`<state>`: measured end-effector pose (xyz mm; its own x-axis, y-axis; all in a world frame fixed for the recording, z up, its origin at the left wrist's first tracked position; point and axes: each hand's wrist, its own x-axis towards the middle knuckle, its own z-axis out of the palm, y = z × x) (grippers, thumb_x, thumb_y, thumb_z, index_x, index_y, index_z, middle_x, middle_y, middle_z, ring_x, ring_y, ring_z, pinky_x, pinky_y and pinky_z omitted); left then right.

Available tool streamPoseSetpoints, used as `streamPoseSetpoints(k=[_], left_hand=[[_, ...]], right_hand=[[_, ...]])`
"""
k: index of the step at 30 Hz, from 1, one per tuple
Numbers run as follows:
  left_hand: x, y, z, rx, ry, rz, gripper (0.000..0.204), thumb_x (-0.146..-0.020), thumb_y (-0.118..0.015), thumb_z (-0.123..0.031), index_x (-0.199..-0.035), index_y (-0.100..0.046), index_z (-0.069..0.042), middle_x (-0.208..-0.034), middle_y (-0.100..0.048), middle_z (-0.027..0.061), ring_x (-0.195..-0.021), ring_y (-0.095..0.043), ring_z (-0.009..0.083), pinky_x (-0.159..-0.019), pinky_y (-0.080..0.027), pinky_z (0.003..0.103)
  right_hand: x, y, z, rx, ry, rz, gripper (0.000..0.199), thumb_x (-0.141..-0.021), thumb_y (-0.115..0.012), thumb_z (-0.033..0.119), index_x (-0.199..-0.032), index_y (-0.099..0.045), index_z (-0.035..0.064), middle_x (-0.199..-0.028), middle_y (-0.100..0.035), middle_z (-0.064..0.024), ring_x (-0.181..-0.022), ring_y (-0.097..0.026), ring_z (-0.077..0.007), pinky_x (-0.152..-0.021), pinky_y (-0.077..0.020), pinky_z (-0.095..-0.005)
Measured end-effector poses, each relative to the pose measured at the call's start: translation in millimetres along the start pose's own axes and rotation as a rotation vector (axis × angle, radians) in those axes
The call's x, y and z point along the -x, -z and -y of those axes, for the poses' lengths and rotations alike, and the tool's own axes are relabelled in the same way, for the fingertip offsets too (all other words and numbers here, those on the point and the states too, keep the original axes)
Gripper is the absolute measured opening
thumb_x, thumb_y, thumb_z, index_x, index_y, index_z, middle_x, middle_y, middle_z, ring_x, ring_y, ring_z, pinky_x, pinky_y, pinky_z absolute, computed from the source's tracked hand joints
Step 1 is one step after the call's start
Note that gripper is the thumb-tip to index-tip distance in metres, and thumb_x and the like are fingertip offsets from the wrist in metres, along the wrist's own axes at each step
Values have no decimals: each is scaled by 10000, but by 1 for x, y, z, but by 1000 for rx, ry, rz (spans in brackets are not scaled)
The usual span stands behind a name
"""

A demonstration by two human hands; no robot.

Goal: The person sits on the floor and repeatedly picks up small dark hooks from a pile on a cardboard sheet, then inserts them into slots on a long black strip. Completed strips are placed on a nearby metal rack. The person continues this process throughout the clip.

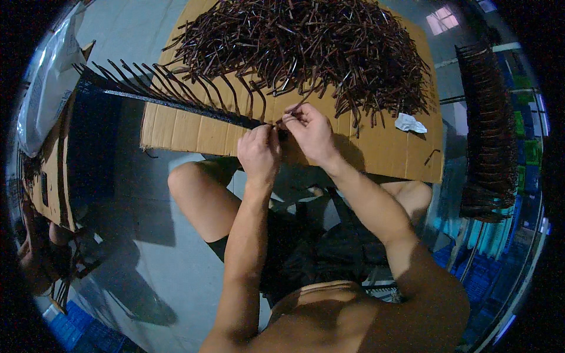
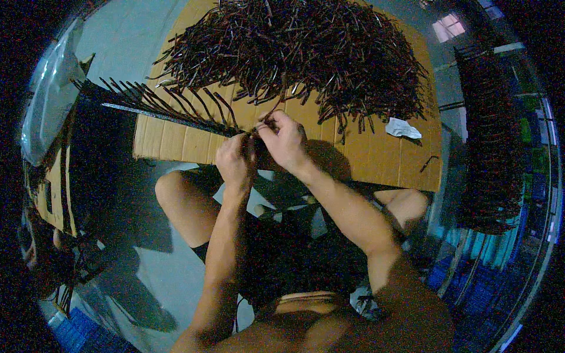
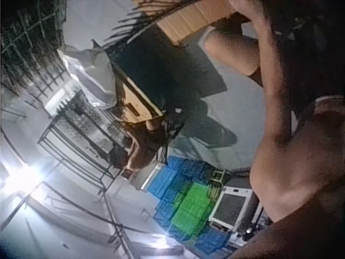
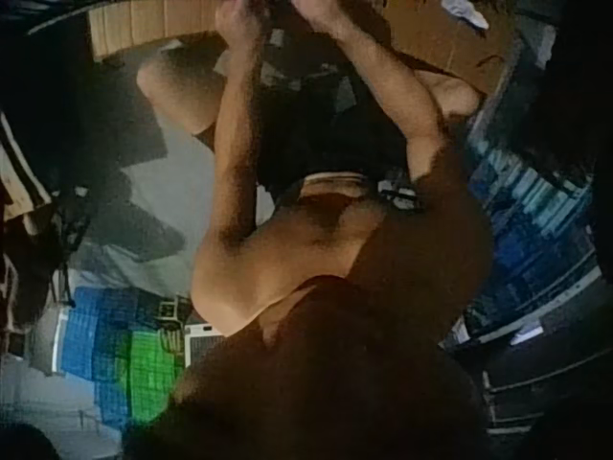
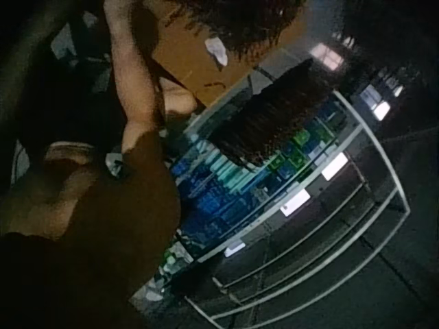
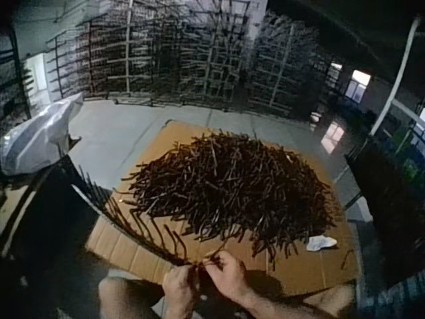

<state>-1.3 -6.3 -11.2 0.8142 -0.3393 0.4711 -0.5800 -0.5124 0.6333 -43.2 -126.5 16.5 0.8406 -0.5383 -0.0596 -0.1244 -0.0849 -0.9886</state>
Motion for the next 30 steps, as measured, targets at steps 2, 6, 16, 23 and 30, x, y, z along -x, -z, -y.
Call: streamPoseSetpoints(k=[2, 6, 16, 23, 30], left_hand=[[1, -1, 1, -10, 2, 22, 98, -800, -636, -159, -815, -635, -63, -785, -644, 82, -727, -591, 267, -650, -433, 374], [0, 3, -4, -31, 31, 59, 92, -807, -619, -156, -833, -636, -69, -787, -644, 80, -722, -588, 269, -643, -428, 377], [0, 6, 3, -83, 159, -21, 142, -823, -663, -236, -811, -675, -95, -723, -646, 86, -679, -609, 284, -629, -468, 379], [4, -1, -2, 98, 192, 80, 161, -796, -627, -186, -880, -671, -55, -812, -663, 107, -744, -625, 294, -686, -484, 376], [4, 3, 3, 43, 113, 37, 174, -798, -678, -203, -872, -650, -48, -809, -653, 103, -728, -611, 292, -667, -476, 383]], right_hand=[[7, -4, 3, 64, 68, -51, 152, -846, -630, 98, -940, -601, -18, -811, -668, -93, -735, -625, -121, -674, -497, -267], [13, -6, 1, 98, 91, -42, 129, -872, -607, 50, -973, -606, -31, -868, -657, -54, -787, -621, -102, -701, -498, -238], [-19, 47, 28, 421, 21, 241, 289, -846, -617, 153, -1102, -607, 20, -969, -659, -108, -840, -650, -182, -735, -505, -301], [-42, 136, -23, 1007, -106, -262, 270, -840, -623, 221, -1021, -569, 28, -744, -628, -154, -640, -621, -268, -604, -484, -404], [-20, 86, 19, 250, -211, -8, 327, -860, -626, 237, -1073, -555, 0, -791, -649, -75, -683, -629, -145, -527, -493, -271]])
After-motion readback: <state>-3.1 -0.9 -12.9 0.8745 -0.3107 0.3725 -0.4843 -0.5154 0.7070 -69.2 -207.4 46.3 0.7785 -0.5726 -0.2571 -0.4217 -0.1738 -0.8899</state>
